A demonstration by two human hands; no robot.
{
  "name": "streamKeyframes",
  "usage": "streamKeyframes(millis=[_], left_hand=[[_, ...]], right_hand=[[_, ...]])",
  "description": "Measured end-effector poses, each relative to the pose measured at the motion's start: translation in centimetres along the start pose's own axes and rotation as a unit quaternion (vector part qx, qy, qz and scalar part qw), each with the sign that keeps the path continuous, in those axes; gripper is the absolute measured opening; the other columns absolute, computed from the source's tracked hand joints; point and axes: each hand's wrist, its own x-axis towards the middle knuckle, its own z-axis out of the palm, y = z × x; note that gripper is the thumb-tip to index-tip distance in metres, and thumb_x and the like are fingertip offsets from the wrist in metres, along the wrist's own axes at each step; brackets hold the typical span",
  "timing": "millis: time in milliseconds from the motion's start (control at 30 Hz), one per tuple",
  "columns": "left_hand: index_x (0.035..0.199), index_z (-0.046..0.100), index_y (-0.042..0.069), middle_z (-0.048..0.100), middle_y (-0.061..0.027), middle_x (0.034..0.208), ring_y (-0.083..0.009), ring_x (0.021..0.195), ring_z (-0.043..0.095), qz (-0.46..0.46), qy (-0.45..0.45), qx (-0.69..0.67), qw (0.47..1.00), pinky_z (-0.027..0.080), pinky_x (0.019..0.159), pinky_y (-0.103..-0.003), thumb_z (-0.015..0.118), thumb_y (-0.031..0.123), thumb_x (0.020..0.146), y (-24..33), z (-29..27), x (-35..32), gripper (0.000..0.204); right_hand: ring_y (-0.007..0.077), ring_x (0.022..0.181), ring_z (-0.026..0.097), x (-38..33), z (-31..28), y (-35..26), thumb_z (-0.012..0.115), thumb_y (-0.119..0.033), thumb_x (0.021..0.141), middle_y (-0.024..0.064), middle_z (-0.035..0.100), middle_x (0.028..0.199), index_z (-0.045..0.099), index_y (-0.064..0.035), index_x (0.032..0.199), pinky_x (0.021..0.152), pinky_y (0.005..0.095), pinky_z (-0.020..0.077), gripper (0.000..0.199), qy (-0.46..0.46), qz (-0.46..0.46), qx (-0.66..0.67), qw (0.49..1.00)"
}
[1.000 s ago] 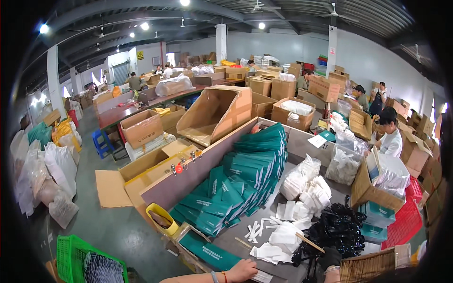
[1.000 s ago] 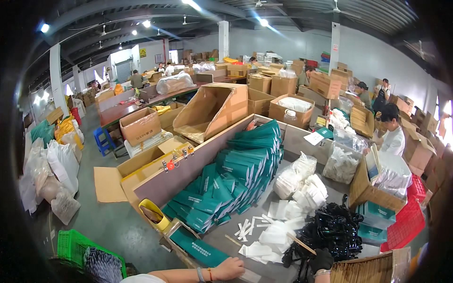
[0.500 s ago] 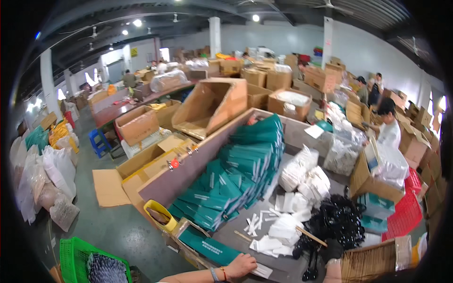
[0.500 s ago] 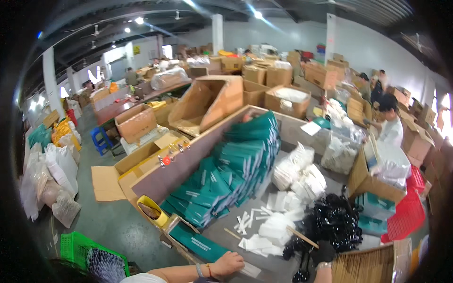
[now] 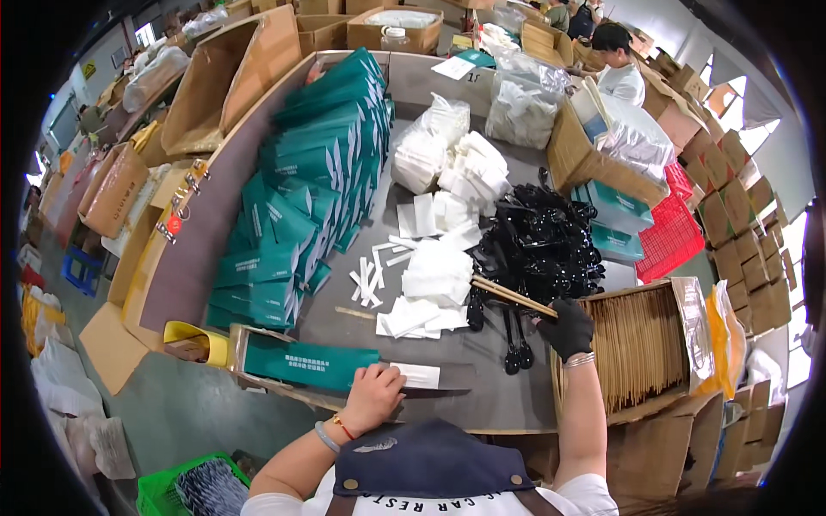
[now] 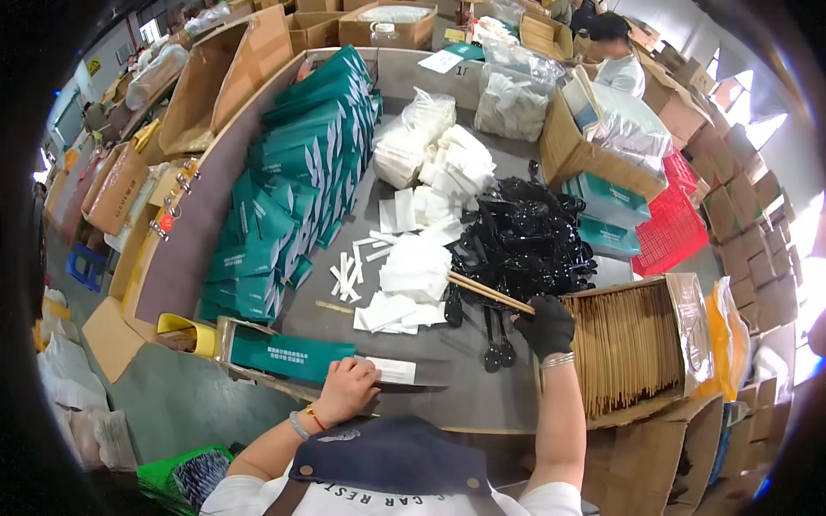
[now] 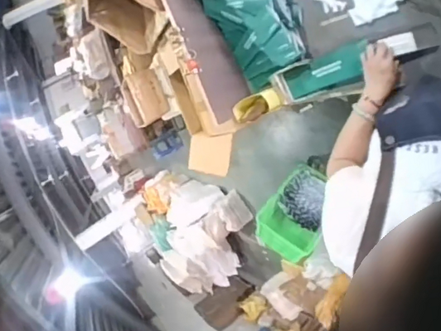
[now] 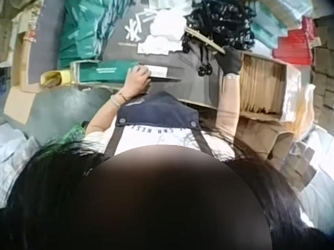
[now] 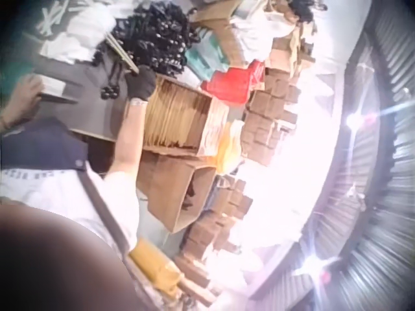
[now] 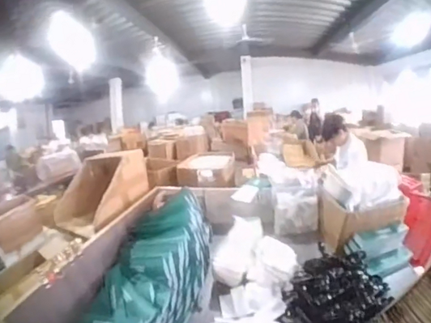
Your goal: Manually inserting wooden chopsticks into paper sleeves using a green guiding device at a factory packing station.
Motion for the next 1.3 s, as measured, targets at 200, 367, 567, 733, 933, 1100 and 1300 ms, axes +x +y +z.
streamKeyframes(millis=[200,367,567,733,933,1100,1300], left_hand=[[0.114,0.060,0.010,0.055,0.0004,0.113,-0.0210,0.100,0.050,0.004,-0.051,0.023,0.998,0.036,0.085,-0.039,0.075,0.025,0.071,0.9,-1.2,-1.7,0.047],[0.117,0.061,0.012,0.057,0.0022,0.120,-0.0228,0.102,0.049,-0.008,-0.047,0.022,0.999,0.036,0.086,-0.039,0.075,0.023,0.071,0.5,-0.7,-2.1,0.049],[0.116,0.062,0.012,0.057,0.0004,0.120,-0.0247,0.105,0.049,-0.005,-0.072,0.015,0.997,0.037,0.087,-0.040,0.076,0.024,0.070,-0.7,-1.6,-2.0,0.049],[0.120,0.059,0.008,0.054,-0.0091,0.126,-0.0326,0.115,0.046,-0.060,-0.003,-0.039,0.997,0.037,0.099,-0.049,0.083,0.024,0.062,-3.8,-4.3,-1.2,0.065],[0.125,0.055,0.007,0.050,-0.0078,0.130,-0.0325,0.118,0.045,-0.032,-0.042,-0.064,0.997,0.036,0.102,-0.049,0.085,0.026,0.059,-5.2,-3.3,-0.7,0.075],[0.126,0.055,0.008,0.051,-0.0082,0.128,-0.0326,0.117,0.046,-0.010,-0.056,-0.056,0.997,0.036,0.102,-0.047,0.086,0.026,0.056,-2.1,-1.4,1.2,0.078],[0.123,0.056,0.005,0.053,-0.0089,0.117,-0.0298,0.108,0.049,0.015,-0.067,-0.044,0.997,0.039,0.095,-0.043,0.079,0.020,0.063,-2.0,-1.0,2.6,0.066]], right_hand=[[0.0300,0.081,0.066,-5.3,2.9,-3.7,0.084,-0.037,0.066,0.0102,0.066,0.084,0.070,-0.0102,0.092,0.071,0.0391,0.0516,0.040,-0.114,0.052,0.281,0.951],[0.0285,0.071,0.065,-8.2,5.2,-10.5,0.086,-0.040,0.064,0.0090,0.063,0.077,0.068,-0.0084,0.084,0.064,0.0372,0.0511,0.041,-0.102,-0.153,0.202,0.962],[0.0280,0.077,0.064,-9.1,7.6,-12.6,0.078,-0.036,0.073,0.0078,0.063,0.083,0.070,-0.0163,0.100,0.066,0.0398,0.0503,0.034,-0.101,-0.136,0.221,0.961],[0.0267,0.078,0.064,-9.5,6.6,-9.8,0.071,-0.032,0.081,0.0065,0.063,0.085,0.070,-0.0233,0.109,0.065,0.0409,0.0502,0.029,-0.089,-0.183,0.160,0.966],[0.0290,0.083,0.064,-9.2,8.3,-9.9,0.066,-0.025,0.085,0.0104,0.067,0.095,0.069,-0.0228,0.111,0.066,0.0425,0.0502,0.026,-0.152,-0.259,0.133,0.945],[0.0327,0.091,0.063,-10.2,10.1,-13.1,0.069,-0.021,0.083,0.0152,0.067,0.096,0.071,-0.0138,0.096,0.072,0.0411,0.0518,0.015,-0.124,-0.239,0.304,0.914],[0.0293,0.090,0.063,-10.6,10.7,-14.2,0.072,-0.017,0.080,0.0124,0.064,0.092,0.066,-0.0059,0.093,0.079,0.0375,0.0507,0.019,-0.134,-0.097,0.384,0.908]])
